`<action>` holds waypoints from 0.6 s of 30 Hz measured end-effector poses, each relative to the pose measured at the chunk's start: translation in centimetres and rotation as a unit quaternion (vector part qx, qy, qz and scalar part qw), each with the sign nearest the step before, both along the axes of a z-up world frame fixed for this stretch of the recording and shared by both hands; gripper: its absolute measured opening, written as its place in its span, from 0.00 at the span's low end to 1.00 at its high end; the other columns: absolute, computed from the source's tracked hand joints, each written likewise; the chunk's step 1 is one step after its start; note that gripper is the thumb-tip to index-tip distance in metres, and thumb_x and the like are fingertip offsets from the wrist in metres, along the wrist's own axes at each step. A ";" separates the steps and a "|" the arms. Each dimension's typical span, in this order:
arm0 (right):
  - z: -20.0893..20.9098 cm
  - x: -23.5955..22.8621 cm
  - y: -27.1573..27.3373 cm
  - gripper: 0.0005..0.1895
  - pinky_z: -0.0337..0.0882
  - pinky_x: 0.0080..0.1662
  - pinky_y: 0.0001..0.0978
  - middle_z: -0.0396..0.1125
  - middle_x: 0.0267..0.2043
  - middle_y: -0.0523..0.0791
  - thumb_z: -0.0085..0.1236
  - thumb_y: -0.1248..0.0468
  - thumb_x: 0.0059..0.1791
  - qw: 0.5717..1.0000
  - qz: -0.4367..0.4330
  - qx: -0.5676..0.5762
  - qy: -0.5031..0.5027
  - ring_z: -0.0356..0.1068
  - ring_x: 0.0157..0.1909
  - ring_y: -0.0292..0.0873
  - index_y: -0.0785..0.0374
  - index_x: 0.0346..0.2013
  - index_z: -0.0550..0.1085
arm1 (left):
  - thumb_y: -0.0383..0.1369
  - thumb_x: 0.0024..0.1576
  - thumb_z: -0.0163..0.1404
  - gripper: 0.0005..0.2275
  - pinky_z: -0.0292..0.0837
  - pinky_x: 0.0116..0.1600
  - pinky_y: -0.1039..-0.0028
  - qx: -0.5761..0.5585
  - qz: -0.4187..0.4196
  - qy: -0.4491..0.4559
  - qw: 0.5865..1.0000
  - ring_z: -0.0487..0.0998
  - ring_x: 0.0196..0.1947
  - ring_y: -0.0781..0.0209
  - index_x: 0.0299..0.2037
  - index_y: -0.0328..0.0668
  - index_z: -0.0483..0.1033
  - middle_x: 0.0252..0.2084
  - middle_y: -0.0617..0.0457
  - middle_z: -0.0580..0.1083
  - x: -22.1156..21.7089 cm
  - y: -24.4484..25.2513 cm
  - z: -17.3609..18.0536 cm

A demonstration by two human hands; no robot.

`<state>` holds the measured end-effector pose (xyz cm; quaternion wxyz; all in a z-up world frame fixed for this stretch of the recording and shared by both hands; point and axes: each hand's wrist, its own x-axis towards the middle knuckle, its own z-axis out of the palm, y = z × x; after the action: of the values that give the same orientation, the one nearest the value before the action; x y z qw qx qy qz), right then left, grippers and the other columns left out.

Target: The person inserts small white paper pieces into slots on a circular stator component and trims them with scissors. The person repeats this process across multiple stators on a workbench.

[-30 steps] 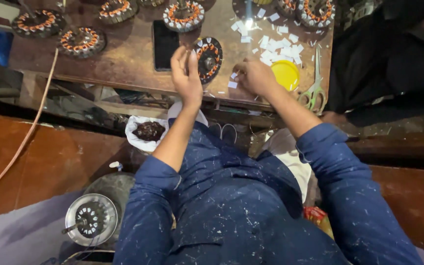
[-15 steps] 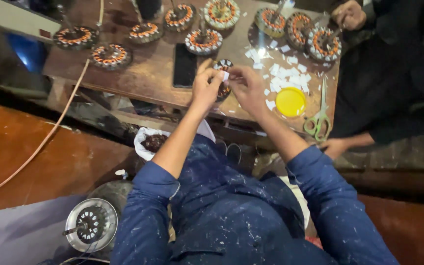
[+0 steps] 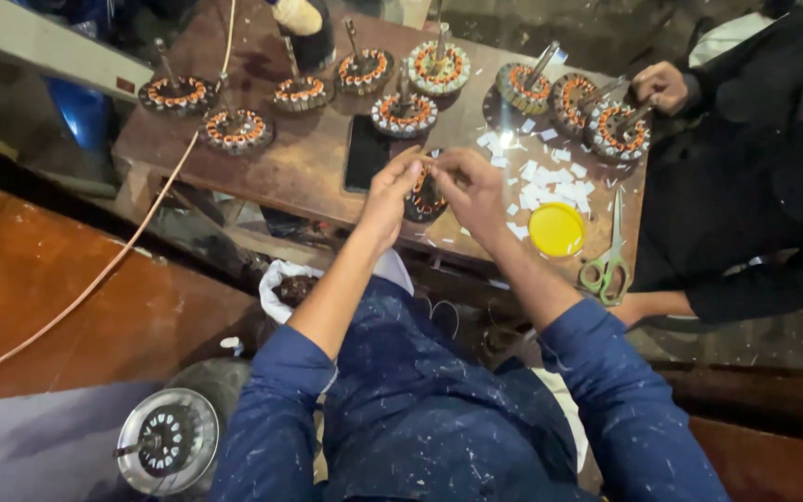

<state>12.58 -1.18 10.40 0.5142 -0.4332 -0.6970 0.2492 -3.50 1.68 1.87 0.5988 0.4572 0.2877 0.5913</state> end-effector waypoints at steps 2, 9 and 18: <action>0.0 -0.4 0.1 0.04 0.74 0.42 0.33 0.74 0.45 0.50 0.60 0.72 0.50 0.999 0.014 0.028 0.013 0.75 0.41 0.46 0.69 0.39 0.77 | 0.31 0.65 0.50 0.12 0.60 0.70 0.70 -0.039 0.003 -0.069 0.997 0.68 0.67 0.56 0.53 0.30 0.78 0.65 0.48 0.70 -0.3 -0.4 -0.4; -0.1 -1.0 1.0 0.06 0.73 0.46 0.41 0.70 0.43 0.52 0.60 0.74 0.46 0.974 0.100 0.134 -0.156 0.73 0.45 0.55 0.67 0.37 0.73 | 0.28 0.66 0.49 0.14 0.67 0.65 0.67 -0.098 0.033 -0.190 0.976 0.74 0.59 0.56 0.60 0.30 0.73 0.58 0.45 0.75 0.8 -1.7 -1.5; 0.3 -2.2 -0.2 0.06 0.73 0.47 0.43 0.71 0.43 0.51 0.62 0.72 0.49 0.959 0.060 0.145 -0.234 0.72 0.45 0.55 0.67 0.40 0.77 | 0.32 0.68 0.47 0.16 0.68 0.65 0.70 -0.085 0.051 -0.197 0.975 0.75 0.59 0.58 0.62 0.27 0.73 0.59 0.45 0.75 1.2 -1.9 -1.2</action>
<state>10.40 -1.40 10.72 0.3779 -0.3570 -0.8516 0.0672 -2.33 -0.22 0.67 0.6495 0.2637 0.2362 0.6729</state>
